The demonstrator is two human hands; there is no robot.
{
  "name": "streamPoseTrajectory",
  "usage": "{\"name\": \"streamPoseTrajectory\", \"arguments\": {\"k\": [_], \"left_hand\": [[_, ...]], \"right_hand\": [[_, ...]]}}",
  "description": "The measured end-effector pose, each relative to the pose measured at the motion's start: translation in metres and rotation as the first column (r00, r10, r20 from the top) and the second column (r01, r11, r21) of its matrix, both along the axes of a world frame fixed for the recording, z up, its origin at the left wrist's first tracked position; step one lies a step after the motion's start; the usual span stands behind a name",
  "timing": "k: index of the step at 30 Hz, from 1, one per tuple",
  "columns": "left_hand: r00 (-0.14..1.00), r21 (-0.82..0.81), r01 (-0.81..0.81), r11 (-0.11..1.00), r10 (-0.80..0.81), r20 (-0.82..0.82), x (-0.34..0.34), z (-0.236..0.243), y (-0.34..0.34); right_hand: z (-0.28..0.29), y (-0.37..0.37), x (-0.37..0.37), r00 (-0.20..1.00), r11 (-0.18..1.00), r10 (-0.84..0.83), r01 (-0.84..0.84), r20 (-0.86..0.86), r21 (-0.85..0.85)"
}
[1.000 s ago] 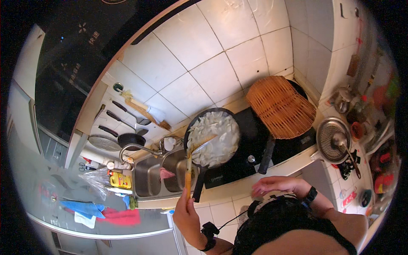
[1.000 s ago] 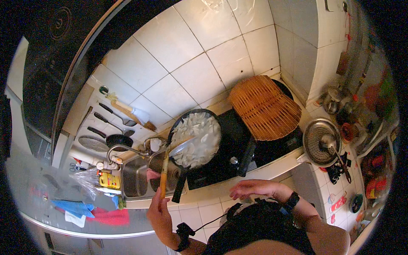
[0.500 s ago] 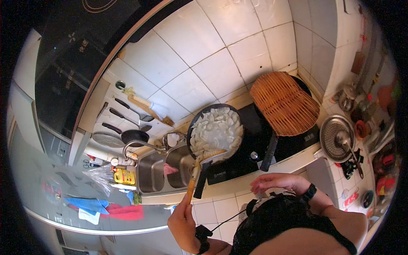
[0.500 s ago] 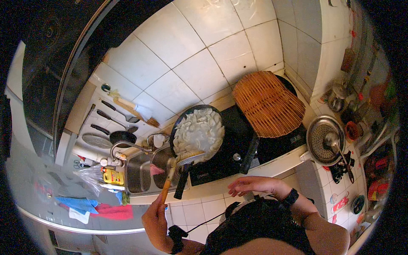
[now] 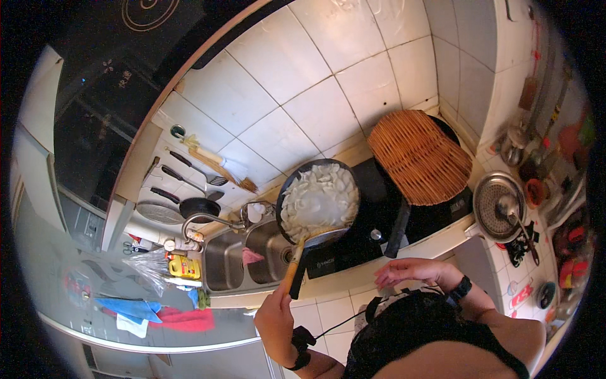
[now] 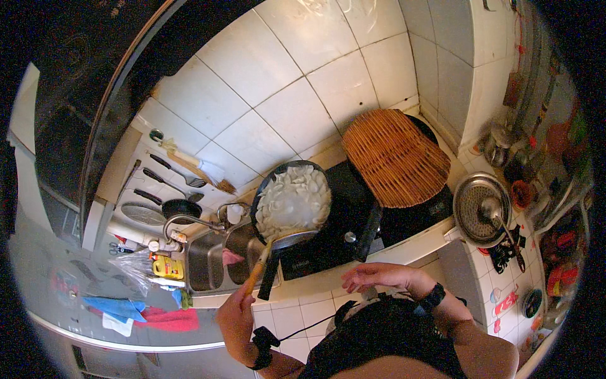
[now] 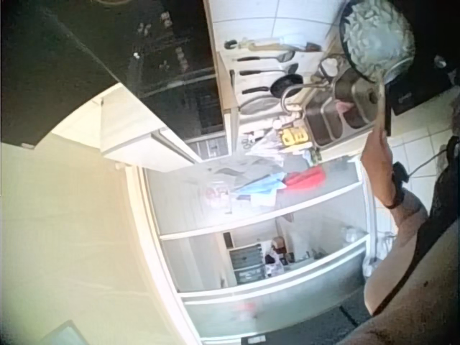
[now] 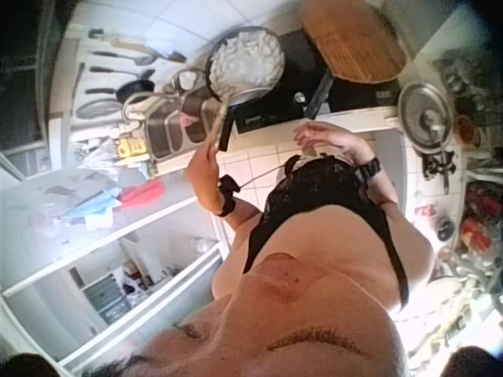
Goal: The person uses a slotted spoon to scoop cooked dumplings out of a boiling pot and places them onto a tray. Then, they pick up uncooked dumplings from a board by hand and put them into the water in the pot.
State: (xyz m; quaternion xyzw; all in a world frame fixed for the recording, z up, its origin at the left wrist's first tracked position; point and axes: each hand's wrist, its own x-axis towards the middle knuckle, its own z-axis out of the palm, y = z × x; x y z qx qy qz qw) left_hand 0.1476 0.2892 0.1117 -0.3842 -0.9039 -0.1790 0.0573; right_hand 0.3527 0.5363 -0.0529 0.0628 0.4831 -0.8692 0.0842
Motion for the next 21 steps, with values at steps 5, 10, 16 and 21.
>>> {"name": "streamPoseTrajectory", "arguments": {"k": [5, 10, 16, 21], "left_hand": [[0.996, 0.091, -0.037, 0.995, 0.030, 0.081, -0.013, -0.034, 0.009], [0.996, 0.144, -0.032, 0.989, 0.019, 0.090, -0.016, -0.053, 0.019], [0.979, 0.239, -0.057, 0.969, 0.007, 0.206, -0.023, -0.075, 0.019], [0.951, 0.298, -0.029, 0.954, -0.065, 0.301, -0.022, -0.080, 0.028]], "right_hand": [[-0.014, -0.002, 0.001, 0.999, 1.000, 0.000, -0.001, -0.052, -0.009], [-0.018, 0.000, 0.002, 0.998, 0.999, 0.023, -0.025, -0.056, -0.026], [-0.009, -0.005, 0.003, 1.000, 1.000, 0.002, -0.002, -0.023, 0.003], [-0.011, -0.008, 0.004, 1.000, 1.000, 0.000, 0.000, -0.019, 0.008]]}}
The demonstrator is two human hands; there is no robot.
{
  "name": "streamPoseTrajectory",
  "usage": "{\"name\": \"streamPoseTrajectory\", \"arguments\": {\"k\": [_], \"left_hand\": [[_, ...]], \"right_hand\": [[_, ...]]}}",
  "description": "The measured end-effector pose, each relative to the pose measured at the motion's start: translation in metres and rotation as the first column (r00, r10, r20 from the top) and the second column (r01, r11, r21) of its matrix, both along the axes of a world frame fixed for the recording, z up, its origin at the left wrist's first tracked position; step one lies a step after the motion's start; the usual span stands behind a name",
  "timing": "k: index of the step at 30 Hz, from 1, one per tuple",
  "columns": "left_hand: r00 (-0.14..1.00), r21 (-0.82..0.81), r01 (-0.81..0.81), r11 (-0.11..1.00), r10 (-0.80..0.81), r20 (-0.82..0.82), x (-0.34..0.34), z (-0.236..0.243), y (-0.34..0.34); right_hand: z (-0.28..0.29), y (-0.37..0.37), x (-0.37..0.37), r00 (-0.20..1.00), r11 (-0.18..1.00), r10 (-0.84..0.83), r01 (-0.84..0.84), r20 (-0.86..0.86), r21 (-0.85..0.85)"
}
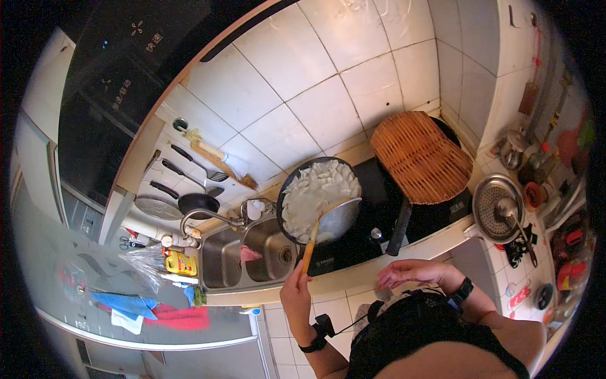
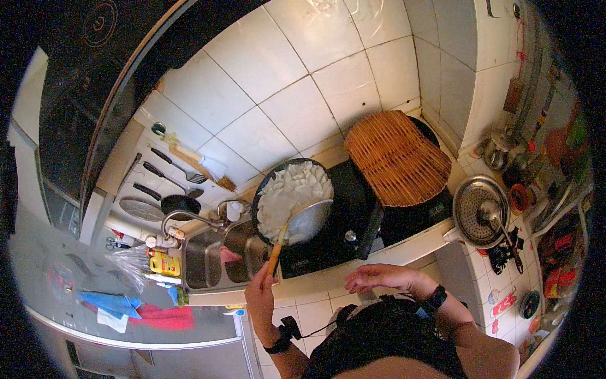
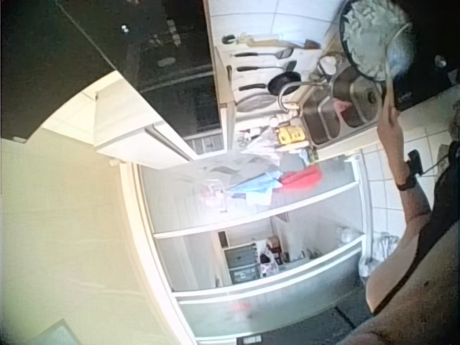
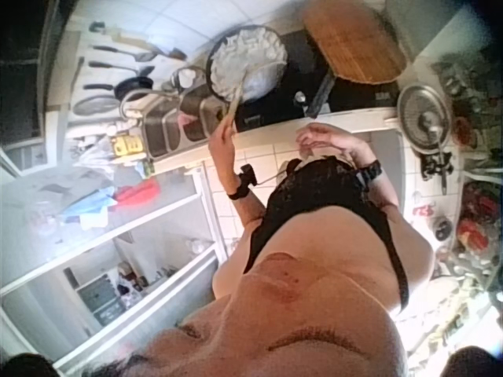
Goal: The person uses a slotted spoon to scoop cooked dumplings out of a boiling pot and places them onto a tray. Then, they pick up uncooked dumplings from a board by hand and put them into the water in the pot.
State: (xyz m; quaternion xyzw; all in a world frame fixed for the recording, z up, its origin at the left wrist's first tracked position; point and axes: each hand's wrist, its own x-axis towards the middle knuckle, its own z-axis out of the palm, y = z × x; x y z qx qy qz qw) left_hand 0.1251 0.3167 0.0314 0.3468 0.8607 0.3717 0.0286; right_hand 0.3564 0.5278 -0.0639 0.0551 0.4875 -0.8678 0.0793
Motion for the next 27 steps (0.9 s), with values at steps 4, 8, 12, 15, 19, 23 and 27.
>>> {"name": "streamPoseTrajectory", "arguments": {"k": [4, 8, 12, 15, 19, 23, 27], "left_hand": [[0.999, 0.040, -0.011, 0.999, 0.010, 0.032, 0.001, 0.000, -0.002], [0.998, 0.067, -0.034, 0.997, 0.037, -0.053, 0.005, 0.024, -0.009], [0.971, 0.038, -0.043, 0.998, 0.051, -0.233, 0.014, 0.055, -0.023], [0.946, -0.020, -0.056, 0.998, 0.047, -0.320, 0.017, 0.066, -0.035], [0.972, -0.099, -0.102, 0.990, 0.078, -0.224, 0.025, 0.078, -0.045], [0.981, -0.168, -0.056, 0.984, 0.023, -0.193, 0.026, 0.081, -0.045], [0.983, -0.215, -0.056, 0.975, 0.016, -0.184, 0.023, 0.076, -0.037]], "right_hand": [[0.005, -0.003, 0.001, 1.000, 1.000, -0.009, 0.009, 0.009, 0.008], [0.003, -0.003, 0.004, 1.000, 1.000, -0.016, 0.016, 0.000, -0.014], [0.000, -0.004, 0.004, 1.000, 1.000, -0.013, 0.013, 0.004, -0.012], [-0.004, -0.006, 0.002, 1.000, 0.999, -0.019, 0.020, 0.003, -0.041], [0.006, -0.007, -0.001, 1.000, 1.000, -0.025, 0.025, 0.018, -0.018], [0.008, -0.007, -0.004, 0.999, 0.999, -0.026, 0.027, 0.030, -0.026], [0.005, -0.006, -0.005, 1.000, 0.999, -0.019, 0.020, 0.004, -0.034]]}}
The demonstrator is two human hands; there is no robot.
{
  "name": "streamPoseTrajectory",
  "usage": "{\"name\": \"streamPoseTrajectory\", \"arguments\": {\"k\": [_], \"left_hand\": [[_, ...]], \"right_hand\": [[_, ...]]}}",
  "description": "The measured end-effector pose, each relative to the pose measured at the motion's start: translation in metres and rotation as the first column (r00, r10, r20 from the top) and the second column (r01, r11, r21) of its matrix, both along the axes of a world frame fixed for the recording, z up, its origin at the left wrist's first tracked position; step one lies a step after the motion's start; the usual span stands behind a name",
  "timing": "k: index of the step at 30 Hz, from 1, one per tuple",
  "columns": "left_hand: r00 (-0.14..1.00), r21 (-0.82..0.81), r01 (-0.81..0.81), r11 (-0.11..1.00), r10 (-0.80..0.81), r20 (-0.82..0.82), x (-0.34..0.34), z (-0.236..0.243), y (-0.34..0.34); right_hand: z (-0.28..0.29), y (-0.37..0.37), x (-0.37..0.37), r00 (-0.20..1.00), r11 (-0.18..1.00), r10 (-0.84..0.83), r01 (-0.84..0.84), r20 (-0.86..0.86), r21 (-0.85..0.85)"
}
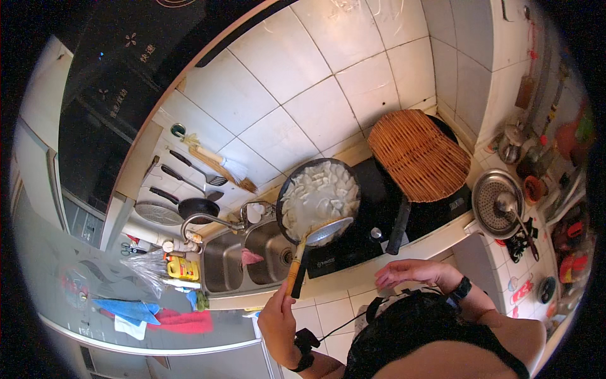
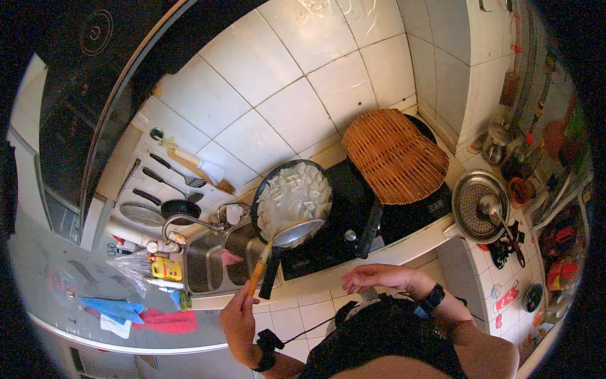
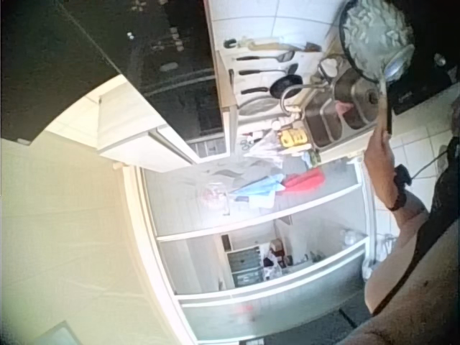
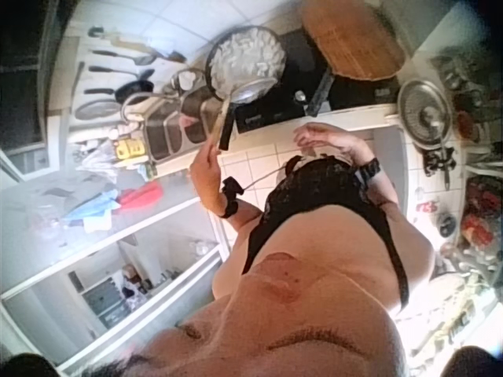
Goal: The person uses a slotted spoon to scoop cooked dumplings out of a boiling pot and places them onto a tray. Then, they pick up uncooked dumplings from a board by hand and put them into the water in the pot.
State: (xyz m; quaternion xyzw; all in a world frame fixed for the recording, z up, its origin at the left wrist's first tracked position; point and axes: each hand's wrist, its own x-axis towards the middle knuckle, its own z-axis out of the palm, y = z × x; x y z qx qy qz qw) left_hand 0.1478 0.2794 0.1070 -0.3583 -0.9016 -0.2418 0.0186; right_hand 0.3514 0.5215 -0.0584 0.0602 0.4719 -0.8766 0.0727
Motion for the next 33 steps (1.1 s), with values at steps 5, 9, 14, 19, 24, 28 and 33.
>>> {"name": "streamPoseTrajectory", "arguments": {"k": [5, 9, 14, 19, 24, 28, 33], "left_hand": [[0.999, 0.077, -0.009, 0.997, 0.006, 0.042, -0.006, -0.019, 0.013], [0.997, 0.124, -0.027, 0.992, 0.017, 0.078, -0.007, -0.029, 0.020], [0.993, 0.409, -0.116, 0.905, 0.096, 0.070, -0.009, -0.036, 0.017], [0.986, 0.518, -0.161, 0.840, 0.112, 0.126, -0.014, -0.059, 0.009], [0.931, 0.695, -0.309, 0.649, 0.056, 0.362, 0.002, -0.053, 0.024], [0.921, 0.703, -0.333, 0.628, 0.059, 0.384, 0.001, -0.066, 0.031], [0.943, 0.657, -0.268, 0.705, 0.052, 0.328, -0.012, -0.095, 0.034]], "right_hand": [[-0.007, -0.001, 0.002, 1.000, 1.000, -0.002, 0.002, -0.010, 0.017], [-0.010, 0.001, 0.003, 1.000, 0.999, -0.010, 0.011, -0.014, 0.048], [-0.008, 0.001, 0.004, 1.000, 0.999, -0.019, 0.019, -0.014, 0.035], [-0.005, -0.001, -0.001, 1.000, 0.998, 0.022, -0.021, -0.003, 0.054], [0.002, -0.003, -0.007, 0.998, 0.996, 0.057, -0.058, 0.010, 0.070], [0.002, -0.003, -0.007, 0.998, 0.995, 0.059, -0.062, 0.035, 0.075], [-0.008, -0.001, -0.007, 0.996, 0.990, 0.055, -0.063, 0.064, 0.124]]}}
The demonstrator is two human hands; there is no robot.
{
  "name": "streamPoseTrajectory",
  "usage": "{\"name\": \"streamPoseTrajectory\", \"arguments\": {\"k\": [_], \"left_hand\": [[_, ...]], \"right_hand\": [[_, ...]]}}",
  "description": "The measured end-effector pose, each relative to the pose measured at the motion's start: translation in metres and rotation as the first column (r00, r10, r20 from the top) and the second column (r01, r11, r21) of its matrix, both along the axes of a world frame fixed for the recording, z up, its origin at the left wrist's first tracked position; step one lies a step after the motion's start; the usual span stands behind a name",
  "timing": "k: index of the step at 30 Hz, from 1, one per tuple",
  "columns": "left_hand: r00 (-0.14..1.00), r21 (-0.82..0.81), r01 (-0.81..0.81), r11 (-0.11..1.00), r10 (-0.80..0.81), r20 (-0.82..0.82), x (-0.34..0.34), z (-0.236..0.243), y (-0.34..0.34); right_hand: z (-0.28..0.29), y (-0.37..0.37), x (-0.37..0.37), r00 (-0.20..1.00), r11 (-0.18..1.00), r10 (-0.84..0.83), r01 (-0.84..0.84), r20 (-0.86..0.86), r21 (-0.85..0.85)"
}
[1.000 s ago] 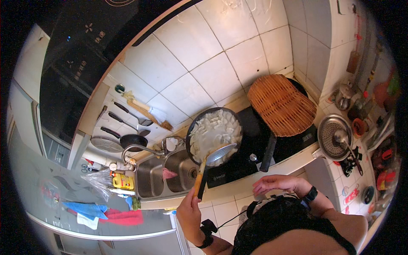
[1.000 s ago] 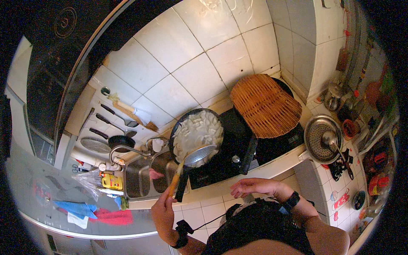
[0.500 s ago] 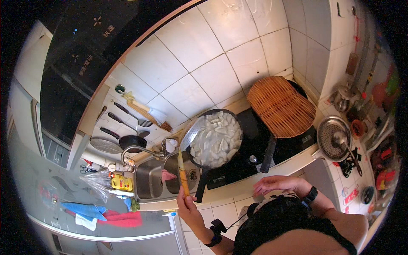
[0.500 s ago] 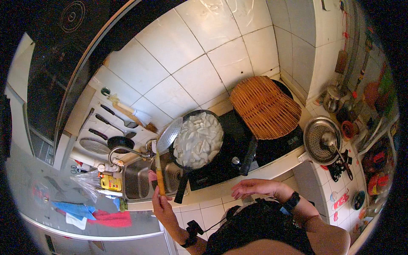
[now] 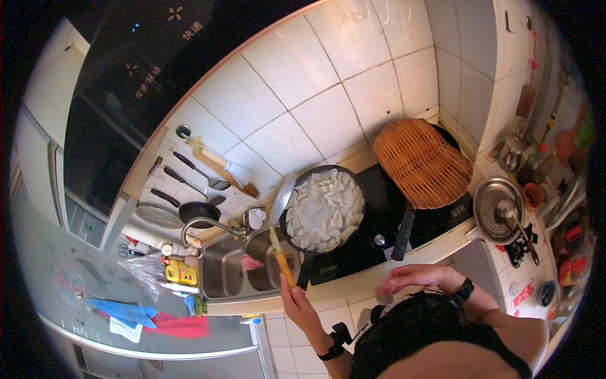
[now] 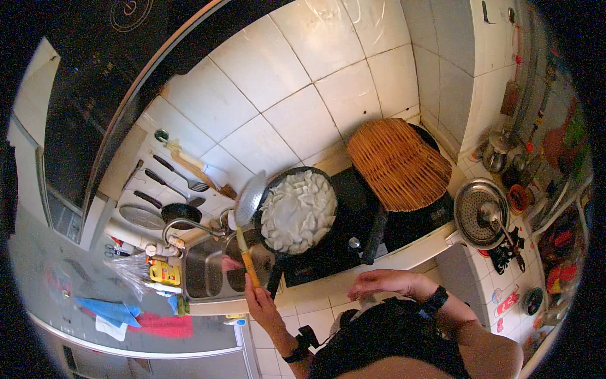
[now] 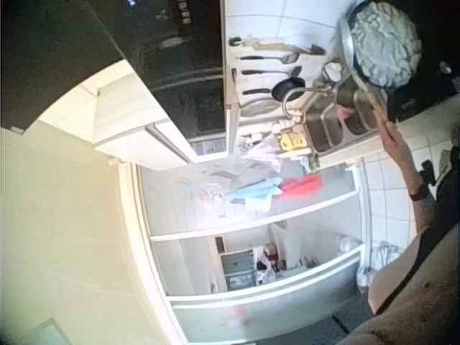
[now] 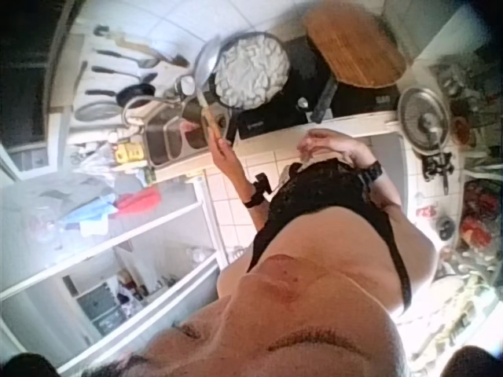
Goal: The person uses a slotted spoon to scoop cooked dumplings out of a boiling pot and places them onto a tray. Then, they pick up uncooked dumplings from a board by hand and put them into the water in the pot.
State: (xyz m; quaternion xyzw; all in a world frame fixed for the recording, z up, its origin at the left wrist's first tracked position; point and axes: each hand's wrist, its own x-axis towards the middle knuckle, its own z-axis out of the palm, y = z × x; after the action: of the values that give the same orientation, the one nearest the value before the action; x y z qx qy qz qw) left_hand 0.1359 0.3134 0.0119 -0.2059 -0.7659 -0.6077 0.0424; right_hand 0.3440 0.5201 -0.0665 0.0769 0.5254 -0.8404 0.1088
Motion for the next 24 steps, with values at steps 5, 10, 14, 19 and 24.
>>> {"name": "streamPoseTrajectory", "arguments": {"k": [5, 10, 14, 19, 24], "left_hand": [[0.992, 0.157, 0.005, 0.988, -0.024, 0.123, -0.011, -0.013, 0.010], [0.968, 0.010, -0.087, 0.996, 0.087, -0.234, -0.039, -0.029, 0.018], [0.999, -0.059, -0.025, 0.998, 0.023, -0.026, -0.035, -0.016, 0.027], [0.968, -0.042, -0.036, 0.998, 0.024, -0.251, -0.047, -0.031, 0.031], [0.999, 0.074, 0.036, 0.997, -0.037, 0.013, -0.048, -0.028, 0.034]], "right_hand": [[-0.005, 0.002, 0.001, 0.999, 0.998, -0.019, 0.022, 0.040, -0.055], [0.011, 0.004, -0.001, 0.999, 0.996, -0.005, 0.001, 0.047, 0.086], [-0.010, 0.011, 0.006, 0.996, 0.995, -0.067, 0.062, 0.063, 0.077], [-0.019, 0.015, 0.008, 0.991, 0.991, -0.123, 0.119, 0.056, 0.064], [-0.001, 0.014, 0.006, 0.990, 0.985, -0.075, 0.054, 0.121, 0.166]]}}
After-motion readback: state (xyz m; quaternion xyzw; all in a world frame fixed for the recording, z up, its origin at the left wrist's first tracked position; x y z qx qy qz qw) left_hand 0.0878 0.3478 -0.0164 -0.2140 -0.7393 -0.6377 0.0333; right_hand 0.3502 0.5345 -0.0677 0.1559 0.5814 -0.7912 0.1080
